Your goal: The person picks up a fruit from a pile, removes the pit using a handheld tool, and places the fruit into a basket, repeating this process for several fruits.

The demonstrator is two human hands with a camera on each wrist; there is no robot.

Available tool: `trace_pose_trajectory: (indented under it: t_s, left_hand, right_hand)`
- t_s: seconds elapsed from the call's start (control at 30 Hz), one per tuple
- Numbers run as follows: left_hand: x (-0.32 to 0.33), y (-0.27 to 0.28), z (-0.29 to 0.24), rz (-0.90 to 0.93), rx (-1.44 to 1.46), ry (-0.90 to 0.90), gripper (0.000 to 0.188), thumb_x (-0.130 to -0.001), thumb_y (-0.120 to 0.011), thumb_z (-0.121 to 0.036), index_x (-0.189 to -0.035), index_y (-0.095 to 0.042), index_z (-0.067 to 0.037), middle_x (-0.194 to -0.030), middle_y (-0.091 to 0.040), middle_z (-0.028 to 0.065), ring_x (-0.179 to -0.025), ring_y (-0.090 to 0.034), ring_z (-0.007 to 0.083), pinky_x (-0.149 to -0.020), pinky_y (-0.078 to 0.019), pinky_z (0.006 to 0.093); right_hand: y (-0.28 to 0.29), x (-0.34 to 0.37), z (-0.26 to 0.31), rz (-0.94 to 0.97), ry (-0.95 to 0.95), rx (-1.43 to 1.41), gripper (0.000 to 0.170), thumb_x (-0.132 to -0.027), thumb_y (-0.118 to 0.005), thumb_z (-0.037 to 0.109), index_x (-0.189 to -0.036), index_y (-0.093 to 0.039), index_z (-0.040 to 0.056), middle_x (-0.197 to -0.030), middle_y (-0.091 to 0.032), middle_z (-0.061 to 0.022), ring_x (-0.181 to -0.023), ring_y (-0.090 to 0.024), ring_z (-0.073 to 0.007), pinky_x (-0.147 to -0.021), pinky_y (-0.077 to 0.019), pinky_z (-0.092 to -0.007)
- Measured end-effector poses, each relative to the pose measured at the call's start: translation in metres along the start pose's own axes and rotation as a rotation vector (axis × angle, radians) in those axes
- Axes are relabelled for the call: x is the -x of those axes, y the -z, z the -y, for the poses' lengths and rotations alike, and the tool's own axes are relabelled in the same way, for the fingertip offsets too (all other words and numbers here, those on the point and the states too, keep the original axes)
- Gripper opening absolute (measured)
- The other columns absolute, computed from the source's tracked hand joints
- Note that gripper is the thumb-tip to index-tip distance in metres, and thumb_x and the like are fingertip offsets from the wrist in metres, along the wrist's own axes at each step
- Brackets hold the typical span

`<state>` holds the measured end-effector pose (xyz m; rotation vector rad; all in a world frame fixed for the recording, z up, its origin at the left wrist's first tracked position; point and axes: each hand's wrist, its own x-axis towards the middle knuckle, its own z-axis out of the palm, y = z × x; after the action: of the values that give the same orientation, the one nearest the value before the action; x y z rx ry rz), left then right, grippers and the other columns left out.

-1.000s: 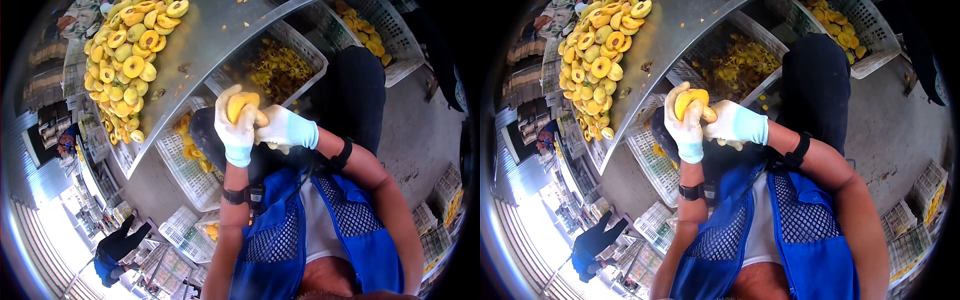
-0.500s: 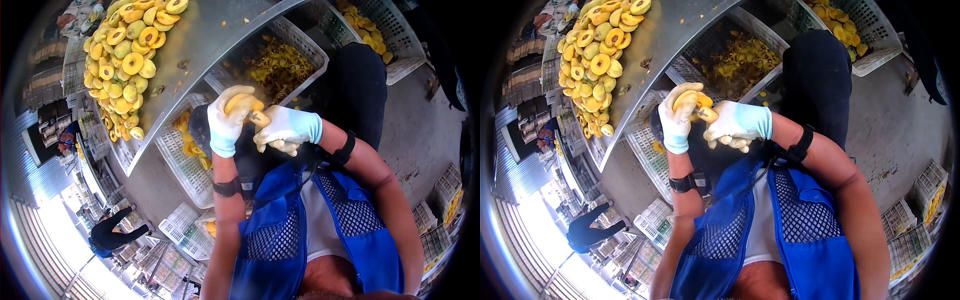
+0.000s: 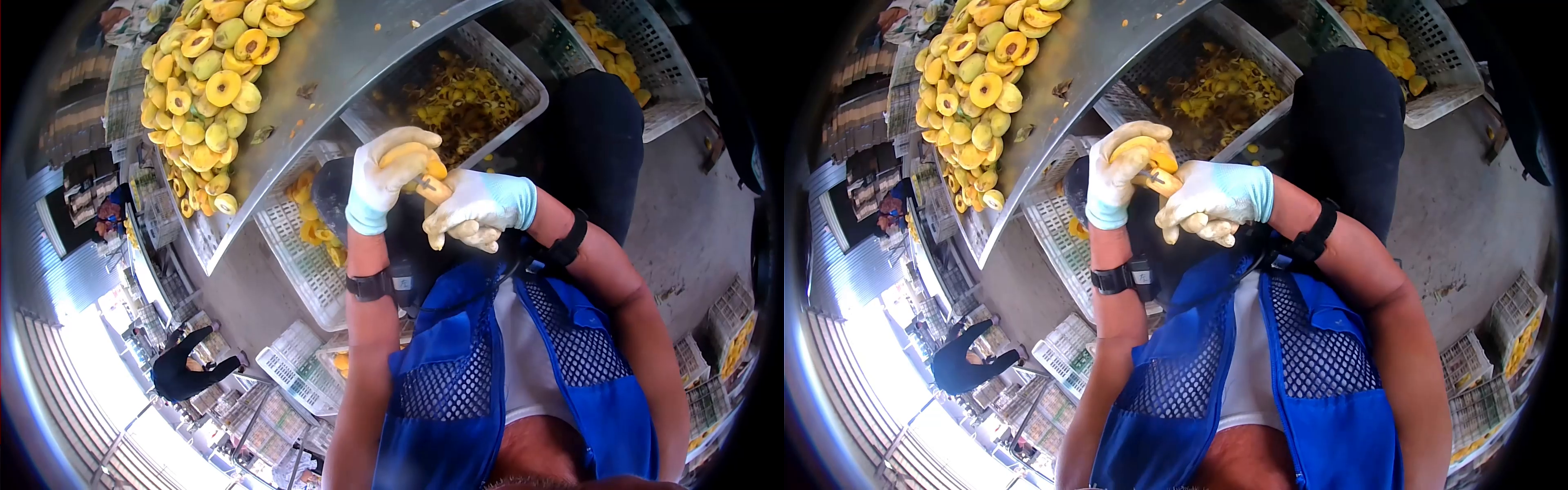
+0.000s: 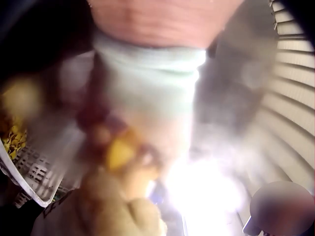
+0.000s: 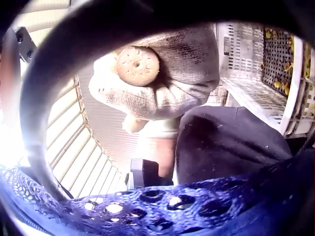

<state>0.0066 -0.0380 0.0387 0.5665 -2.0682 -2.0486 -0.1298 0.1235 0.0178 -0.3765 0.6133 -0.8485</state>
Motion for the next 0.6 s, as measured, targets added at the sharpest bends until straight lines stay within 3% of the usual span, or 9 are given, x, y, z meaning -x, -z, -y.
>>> trace_pose_trajectory:
  t_s: [0.17,0.27,0.3,0.33,0.37,0.43,0.47,0.53,0.6]
  left_hand:
    - [-0.001,-0.035,0.048,-0.13,0.668,-0.263,0.07,-0.097,-0.063,-0.059,-0.124,-0.061,0.005,-0.09,-0.072,0.0203,-0.085,-0.07,0.0292,-0.078,-0.058,0.0381]
    - [0.008,-0.027,0.025,-0.414,0.658,-0.172,0.07,-0.097,-0.059,-0.067,-0.131,-0.062,-0.006,-0.098,-0.07,0.0243,-0.082,-0.068,0.0298,-0.065,-0.0558,0.0359]
    - [0.013,-0.011,0.027,-0.608,0.588,-0.183,0.067,-0.099,-0.059,-0.063,-0.131,-0.061,-0.004,-0.1,-0.07,0.0229,-0.079,-0.068,0.0297,-0.058,-0.054,0.0347]
    - [0.027,0.014,0.017,-0.604,0.554,-0.133,0.064,-0.1,-0.061,-0.059,-0.13,-0.06,-0.002,-0.101,-0.071,0.0219,-0.079,-0.069,0.0274,-0.056,-0.0538,0.0333]
    - [0.045,0.04,0.016,-0.626,0.345,-0.17,0.064,-0.1,-0.063,-0.055,-0.131,-0.059,0.0,-0.107,-0.071,0.0222,-0.084,-0.069,0.0255,-0.054,-0.0524,0.0329]
    - [0.07,0.061,-0.021,-0.854,-0.332,-0.084,0.057,-0.103,-0.063,-0.044,-0.133,-0.063,0.005,-0.118,-0.071,0.0187,-0.1,-0.069,0.0219,-0.08,-0.0592,0.0337]
    - [0.084,0.083,-0.028,-0.836,-0.672,-0.031,0.049,-0.103,-0.066,-0.034,-0.131,-0.065,0.005,-0.12,-0.07,0.0165,-0.105,-0.068,0.021,-0.094,-0.0559,0.0331]
    - [0.105,0.115,-0.025,-0.878,-0.906,0.241,0.047,-0.099,-0.07,-0.025,-0.134,-0.064,0.005,-0.124,-0.07,0.0184,-0.111,-0.067,0.0242,-0.097,-0.0543,0.0351]
    - [0.122,0.139,-0.022,-0.759,-1.105,0.457,0.049,-0.096,-0.074,-0.023,-0.135,-0.064,0.005,-0.126,-0.07,0.0202,-0.115,-0.067,0.027,-0.1,-0.0527,0.0371]
  right_hand:
    - [-0.005,-0.005,0.003,0.128,0.075,-0.073,0.028,-0.093,-0.071,0.016,-0.09,-0.068,-0.0116,-0.048,-0.046,-0.0022,-0.034,-0.045,-0.0133,-0.032,-0.0403,-0.0301]
    - [-0.012,0.005,0.007,0.116,0.198,-0.006,0.028,-0.094,-0.069,0.016,-0.09,-0.068,-0.0121,-0.047,-0.046,-0.0027,-0.034,-0.046,-0.0137,-0.034,-0.042,-0.0297]
    - [-0.009,0.005,0.011,0.091,0.218,-0.046,0.028,-0.095,-0.068,0.015,-0.09,-0.067,-0.0125,-0.048,-0.047,-0.0035,-0.035,-0.046,-0.0135,-0.035,-0.0432,-0.0292]
    - [-0.008,0.007,0.015,0.045,0.226,-0.069,0.03,-0.096,-0.067,0.016,-0.092,-0.067,-0.0132,-0.048,-0.048,-0.0031,-0.035,-0.046,-0.0133,-0.036,-0.0426,-0.0293]
    - [-0.008,0.006,0.016,0.005,0.257,-0.081,0.03,-0.098,-0.068,0.018,-0.094,-0.067,-0.012,-0.049,-0.047,-0.0022,-0.035,-0.046,-0.0125,-0.036,-0.0422,-0.0287]
    - [-0.01,0.006,0.02,-0.096,0.259,-0.08,0.031,-0.1,-0.068,0.021,-0.096,-0.068,-0.0098,-0.052,-0.049,-0.0024,-0.036,-0.046,-0.0124,-0.036,-0.042,-0.0282]
    - [-0.011,0.005,0.022,-0.167,0.247,-0.043,0.033,-0.098,-0.071,0.025,-0.095,-0.07,-0.0074,-0.053,-0.051,-0.0029,-0.037,-0.048,-0.0129,-0.037,-0.0415,-0.0275]
    - [-0.009,-0.001,0.017,-0.266,0.257,-0.013,0.032,-0.096,-0.074,0.028,-0.096,-0.072,-0.0047,-0.054,-0.052,-0.003,-0.038,-0.05,-0.0129,-0.037,-0.0409,-0.0263]
    - [-0.01,-0.004,0.019,-0.357,0.206,0.04,0.029,-0.096,-0.072,0.026,-0.096,-0.073,-0.0028,-0.056,-0.055,-0.003,-0.039,-0.053,-0.0124,-0.037,-0.0398,-0.0245]
